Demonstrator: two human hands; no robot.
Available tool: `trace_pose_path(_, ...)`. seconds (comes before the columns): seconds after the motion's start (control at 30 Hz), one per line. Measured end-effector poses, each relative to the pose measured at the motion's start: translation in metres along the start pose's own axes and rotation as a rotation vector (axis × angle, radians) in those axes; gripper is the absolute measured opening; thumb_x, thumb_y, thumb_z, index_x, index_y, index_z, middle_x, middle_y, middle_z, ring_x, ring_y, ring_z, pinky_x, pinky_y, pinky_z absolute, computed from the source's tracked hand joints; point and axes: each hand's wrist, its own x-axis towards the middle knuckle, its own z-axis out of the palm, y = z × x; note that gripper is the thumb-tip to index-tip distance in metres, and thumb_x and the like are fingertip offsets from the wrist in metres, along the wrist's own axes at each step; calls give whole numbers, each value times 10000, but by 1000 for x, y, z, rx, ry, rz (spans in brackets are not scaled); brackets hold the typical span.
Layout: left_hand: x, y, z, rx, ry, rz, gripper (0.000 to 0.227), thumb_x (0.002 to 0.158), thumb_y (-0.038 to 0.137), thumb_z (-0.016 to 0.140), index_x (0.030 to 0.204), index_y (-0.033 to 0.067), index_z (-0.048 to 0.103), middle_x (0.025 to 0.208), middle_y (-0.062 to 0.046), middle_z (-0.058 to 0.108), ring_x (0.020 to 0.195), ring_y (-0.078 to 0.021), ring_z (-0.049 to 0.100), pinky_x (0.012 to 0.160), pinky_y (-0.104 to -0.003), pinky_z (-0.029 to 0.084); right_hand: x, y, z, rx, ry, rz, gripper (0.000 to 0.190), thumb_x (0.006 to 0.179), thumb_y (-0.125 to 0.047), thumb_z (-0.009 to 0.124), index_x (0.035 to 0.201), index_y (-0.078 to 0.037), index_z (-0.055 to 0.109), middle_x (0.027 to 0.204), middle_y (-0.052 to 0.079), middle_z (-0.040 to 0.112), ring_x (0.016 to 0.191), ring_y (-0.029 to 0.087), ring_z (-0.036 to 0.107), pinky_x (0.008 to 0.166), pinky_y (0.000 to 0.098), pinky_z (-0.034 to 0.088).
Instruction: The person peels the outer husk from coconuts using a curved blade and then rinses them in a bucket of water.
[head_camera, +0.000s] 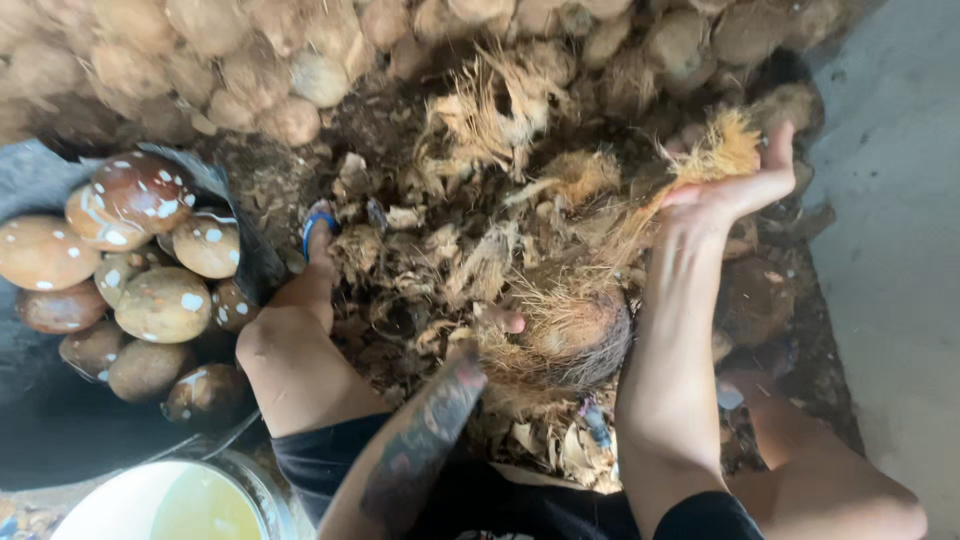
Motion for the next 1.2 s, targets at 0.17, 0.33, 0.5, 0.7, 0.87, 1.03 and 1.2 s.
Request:
trace_pose_path(0.17, 26, 9, -8, -20, 241, -76, 496, 1134, 354, 257, 1119, 82, 672, 1134, -119, 720, 1160, -243, 686, 1223, -393, 426, 50, 5, -50, 92, 296, -198, 329, 871, -389, 562, 981, -80, 570, 921, 141, 631, 952, 344, 708, 875, 507, 581)
trace_pose_path(0.33, 35, 24, 6, -18, 478, -148, 431, 1083, 387, 374, 1185, 106, 683, 1169, -143, 726, 1169, -281, 691, 1187, -432, 454, 248, -84, -163, -16, -39, -543, 824, 877, -530, 502, 1506, 3, 507, 1605, 251, 439, 1518, 441, 351, 1214, 676, 247)
trace_pose_path(0.5, 29, 29, 24, -26, 760, -173, 417, 1031, 419, 490, 1251, 130, 695, 1205, -166, 732, 1177, -319, 696, 1152, -471, 482, 149, -105, -124, -823, -375, -351, 761, 855, -728, 527, 1395, -212, 673, 1275, 25, 645, 1163, 163, 639, 1062, 365, 591)
trace_pose_path(0.7, 55, 38, 30, -5, 1016, -250, 475, 969, 457, 631, 1330, 159, 708, 1247, -194, 738, 1187, -364, 702, 1109, -519, 515, -76, 65, -125, -1676, -1547, -437, 729, 743, -754, 827, 1140, -147, 748, 1459, 111, 681, 1556, 405, 376, 1186, 643, 260)
trace_pose_path(0.87, 42, 40, 29, -1, 1285, -295, 568, 917, 487, 748, 1396, 183, 720, 1282, -217, 744, 1196, -402, 706, 1073, -558, 543, -66, 114, -175, -1058, -1196, -572, 555, 1006, -179, 750, 512, -215, 500, 485, -60, 522, 478, 259, 556, 658, 357, 519)
trace_pose_path(1.03, 71, 54, 141, -268, 1364, -193, 496, 742, 367, 837, 1121, 47, 823, 1085, -265, 775, 1001, -461, 748, 894, -629, 603, -100, 78, -109, -373, -705, 157, 444, 1007, -235, 675, 595, -141, 540, 516, 63, 507, 514, 199, 467, 719, 361, 481)
trace_pose_path(1.2, 119, 121, 150, 213, 805, -456, 579, 686, 297, 868, 1199, 53, 755, 1213, -215, 730, 1177, -406, 656, 1078, -619, 446, -95, 12, -58, -156, -771, 356, 554, 1011, -360, 543, 535, -135, 372, 440, 77, 307, 450, 281, 414, 761, 447, 529)
